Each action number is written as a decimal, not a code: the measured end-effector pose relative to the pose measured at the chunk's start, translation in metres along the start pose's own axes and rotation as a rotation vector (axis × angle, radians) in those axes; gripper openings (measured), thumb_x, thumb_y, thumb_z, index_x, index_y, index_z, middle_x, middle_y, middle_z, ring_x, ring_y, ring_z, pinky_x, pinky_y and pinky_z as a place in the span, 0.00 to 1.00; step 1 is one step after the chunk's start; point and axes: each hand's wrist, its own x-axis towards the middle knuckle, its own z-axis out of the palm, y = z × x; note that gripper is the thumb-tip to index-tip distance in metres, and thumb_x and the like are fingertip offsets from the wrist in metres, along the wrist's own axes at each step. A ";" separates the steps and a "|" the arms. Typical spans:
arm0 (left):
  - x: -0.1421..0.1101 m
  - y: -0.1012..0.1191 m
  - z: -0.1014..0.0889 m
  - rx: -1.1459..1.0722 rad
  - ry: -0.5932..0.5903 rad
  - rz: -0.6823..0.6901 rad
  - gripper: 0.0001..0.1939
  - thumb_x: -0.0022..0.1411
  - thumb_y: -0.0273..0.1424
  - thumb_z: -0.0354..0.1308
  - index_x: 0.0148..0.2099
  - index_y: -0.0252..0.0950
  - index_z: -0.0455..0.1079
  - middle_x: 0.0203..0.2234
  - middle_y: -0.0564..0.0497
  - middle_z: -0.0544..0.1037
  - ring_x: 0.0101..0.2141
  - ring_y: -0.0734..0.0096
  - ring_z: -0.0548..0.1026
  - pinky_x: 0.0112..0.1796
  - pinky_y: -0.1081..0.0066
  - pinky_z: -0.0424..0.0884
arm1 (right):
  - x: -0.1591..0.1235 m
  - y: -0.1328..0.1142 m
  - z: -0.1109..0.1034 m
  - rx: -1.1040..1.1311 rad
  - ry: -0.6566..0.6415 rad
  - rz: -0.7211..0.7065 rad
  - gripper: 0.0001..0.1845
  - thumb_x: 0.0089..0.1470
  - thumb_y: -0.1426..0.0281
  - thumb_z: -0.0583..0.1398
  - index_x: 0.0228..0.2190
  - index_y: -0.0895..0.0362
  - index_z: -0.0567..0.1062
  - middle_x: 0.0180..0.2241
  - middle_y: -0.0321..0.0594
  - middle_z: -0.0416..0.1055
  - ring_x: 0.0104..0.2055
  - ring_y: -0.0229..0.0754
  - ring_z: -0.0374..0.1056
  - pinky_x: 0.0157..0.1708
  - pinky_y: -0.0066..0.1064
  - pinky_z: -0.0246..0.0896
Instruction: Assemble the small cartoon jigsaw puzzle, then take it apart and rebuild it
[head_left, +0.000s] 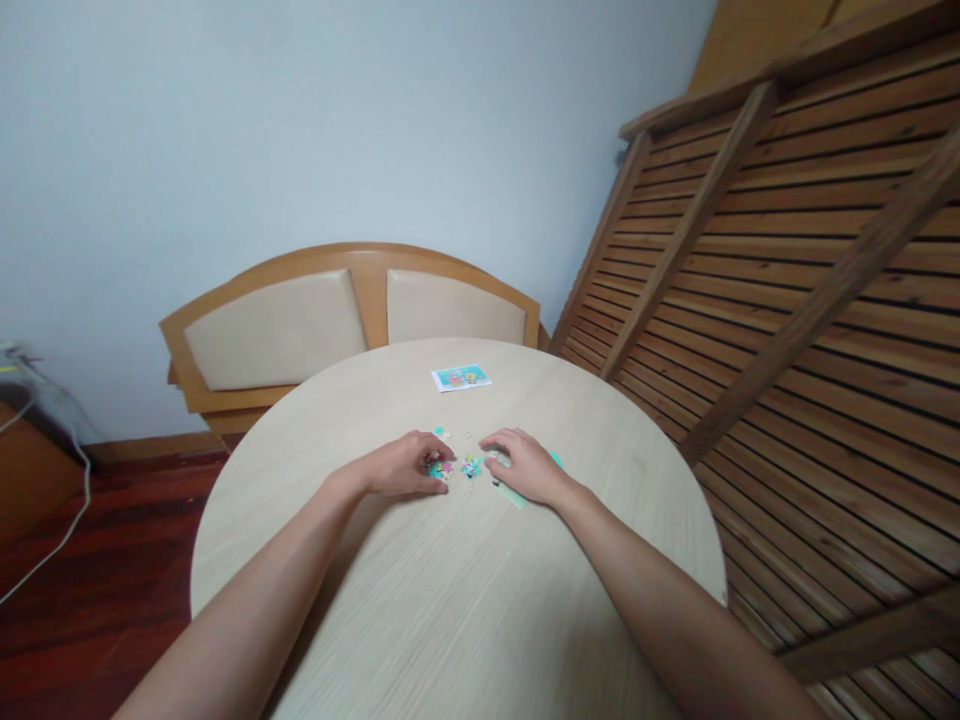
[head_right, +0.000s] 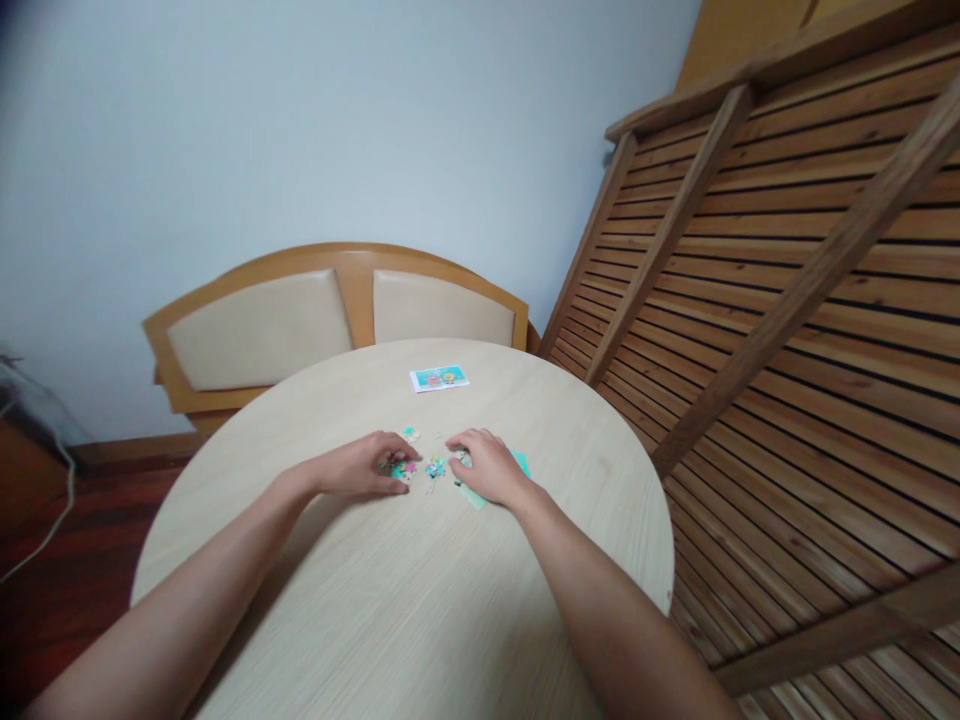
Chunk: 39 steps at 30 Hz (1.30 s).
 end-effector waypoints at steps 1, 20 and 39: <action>-0.001 -0.001 -0.002 0.018 -0.014 -0.018 0.26 0.54 0.40 0.66 0.54 0.35 0.74 0.45 0.44 0.77 0.43 0.60 0.74 0.45 0.67 0.68 | 0.000 0.000 0.001 -0.024 -0.005 -0.007 0.13 0.55 0.70 0.63 0.43 0.56 0.78 0.45 0.43 0.77 0.50 0.46 0.69 0.54 0.39 0.60; 0.006 0.003 0.013 0.114 0.173 -0.148 0.15 0.69 0.38 0.49 0.41 0.37 0.75 0.32 0.45 0.80 0.29 0.65 0.75 0.30 0.71 0.63 | 0.007 -0.018 0.001 -0.298 -0.013 0.064 0.11 0.66 0.68 0.55 0.39 0.55 0.77 0.40 0.45 0.78 0.45 0.48 0.70 0.46 0.37 0.59; 0.011 0.004 0.021 0.047 0.175 0.010 0.10 0.63 0.33 0.57 0.43 0.36 0.77 0.33 0.45 0.80 0.35 0.62 0.75 0.39 0.68 0.69 | -0.002 -0.011 0.006 -0.080 -0.077 -0.113 0.15 0.60 0.65 0.61 0.48 0.53 0.78 0.47 0.44 0.74 0.52 0.47 0.66 0.54 0.40 0.60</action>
